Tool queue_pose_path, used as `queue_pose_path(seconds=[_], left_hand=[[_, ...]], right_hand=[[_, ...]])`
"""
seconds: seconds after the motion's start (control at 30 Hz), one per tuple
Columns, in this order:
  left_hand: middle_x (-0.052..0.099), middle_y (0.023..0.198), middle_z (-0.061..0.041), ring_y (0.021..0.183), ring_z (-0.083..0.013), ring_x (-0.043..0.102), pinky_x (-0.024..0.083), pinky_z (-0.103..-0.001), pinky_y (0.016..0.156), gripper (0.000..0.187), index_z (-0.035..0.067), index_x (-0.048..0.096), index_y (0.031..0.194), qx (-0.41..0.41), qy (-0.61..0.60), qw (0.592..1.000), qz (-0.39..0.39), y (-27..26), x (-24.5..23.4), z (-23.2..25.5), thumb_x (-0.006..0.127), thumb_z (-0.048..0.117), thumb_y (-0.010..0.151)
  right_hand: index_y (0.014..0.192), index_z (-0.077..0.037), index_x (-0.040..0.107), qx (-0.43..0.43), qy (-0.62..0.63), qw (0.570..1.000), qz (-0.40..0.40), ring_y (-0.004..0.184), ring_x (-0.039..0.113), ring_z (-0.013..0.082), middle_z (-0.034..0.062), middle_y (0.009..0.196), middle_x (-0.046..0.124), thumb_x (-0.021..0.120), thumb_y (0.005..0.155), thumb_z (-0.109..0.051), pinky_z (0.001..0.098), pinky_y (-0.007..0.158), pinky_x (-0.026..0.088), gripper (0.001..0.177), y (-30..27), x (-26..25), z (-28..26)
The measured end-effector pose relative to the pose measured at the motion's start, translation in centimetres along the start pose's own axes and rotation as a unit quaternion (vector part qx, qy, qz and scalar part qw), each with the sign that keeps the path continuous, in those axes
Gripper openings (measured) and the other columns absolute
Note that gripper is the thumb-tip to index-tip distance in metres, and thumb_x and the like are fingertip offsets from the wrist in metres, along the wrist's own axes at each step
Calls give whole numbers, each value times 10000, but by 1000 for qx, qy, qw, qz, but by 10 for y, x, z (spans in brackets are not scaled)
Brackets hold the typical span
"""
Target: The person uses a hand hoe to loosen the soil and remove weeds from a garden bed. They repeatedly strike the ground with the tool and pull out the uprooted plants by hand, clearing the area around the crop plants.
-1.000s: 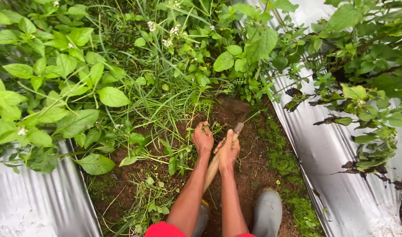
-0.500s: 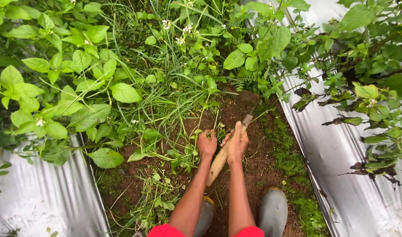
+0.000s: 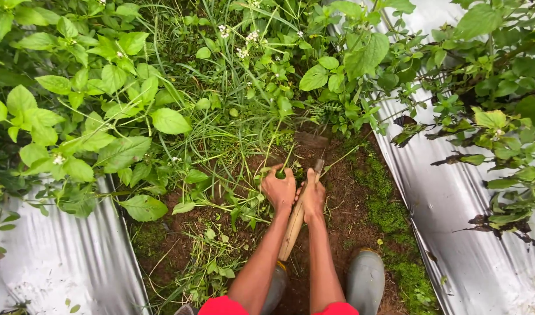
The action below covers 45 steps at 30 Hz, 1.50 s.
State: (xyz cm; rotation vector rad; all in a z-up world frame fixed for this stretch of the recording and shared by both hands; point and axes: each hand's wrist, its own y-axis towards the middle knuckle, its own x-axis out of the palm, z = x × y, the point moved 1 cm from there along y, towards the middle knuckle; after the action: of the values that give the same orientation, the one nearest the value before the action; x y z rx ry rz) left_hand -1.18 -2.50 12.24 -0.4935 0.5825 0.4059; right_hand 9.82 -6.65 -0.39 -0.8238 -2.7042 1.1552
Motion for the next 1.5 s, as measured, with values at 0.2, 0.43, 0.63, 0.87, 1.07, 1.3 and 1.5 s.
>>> queue_pose_path(seconds=[0.2, 0.43, 0.63, 0.87, 1.07, 1.3, 1.5], left_hand=[[696, 1026, -173, 1167, -366, 606, 328, -619, 1134, 262, 91, 706, 1130, -17, -30, 999, 7, 2, -2, 18, 656, 194, 895], [683, 805, -130, 1047, -344, 655, 324, -602, 1143, 186, 76, 727, 1036, 6, 18, 1000, -3, 18, 37, -41, 648, 205, 928], [740, 887, -148, 1057, -334, 676, 317, -599, 1137, 268, 103, 714, 1172, 66, -37, 997, 0, 16, 1, -1, 634, 139, 919], [653, 1305, -284, 1256, -428, 604, 433, -606, 1090, 467, 47, 601, 1397, 104, -49, 990, -75, 6, 14, 8, 647, 112, 937], [707, 1255, -164, 1248, -304, 630, 475, -505, 1080, 435, 110, 636, 1379, 183, 38, 968, -170, 2, 44, -30, 635, 72, 946], [776, 956, -47, 1006, -203, 697, 509, -411, 936, 237, 199, 809, 1048, 286, 105, 930, -205, 23, 33, -59, 673, 252, 862], [738, 1028, -73, 1046, -227, 621, 484, -452, 923, 181, 162, 812, 890, 259, 96, 945, -173, 25, 30, -55, 674, 254, 817]], right_hand=[[902, -96, 535, 36, 58, 997, -29, 422, 571, 148, 30, 590, 570, 510, 1006, -635, 308, 402, 554, 549, -107, -7, -79], [925, -103, 529, 8, 68, 997, -47, 429, 550, 130, 8, 598, 551, 489, 1019, -626, 289, 398, 534, 533, -86, 7, -95], [867, -94, 535, 26, -6, 998, -57, 384, 541, 132, 14, 559, 546, 505, 1016, -600, 286, 363, 524, 528, -102, -11, -64], [871, -68, 553, 14, -25, 999, -31, 384, 550, 156, 65, 544, 560, 544, 1013, -536, 305, 369, 528, 489, -122, -36, -50], [918, -97, 525, -29, 47, 998, 31, 405, 547, 128, 24, 576, 550, 453, 1063, -548, 273, 379, 526, 479, -119, -44, -94], [897, -102, 488, -32, 84, 996, 21, 412, 547, 117, 13, 573, 538, 469, 1026, -612, 280, 392, 536, 527, -78, -13, -117], [921, -93, 505, 14, 31, 999, 9, 442, 568, 126, 17, 600, 556, 483, 1015, -640, 280, 402, 554, 555, -82, -24, -94]])
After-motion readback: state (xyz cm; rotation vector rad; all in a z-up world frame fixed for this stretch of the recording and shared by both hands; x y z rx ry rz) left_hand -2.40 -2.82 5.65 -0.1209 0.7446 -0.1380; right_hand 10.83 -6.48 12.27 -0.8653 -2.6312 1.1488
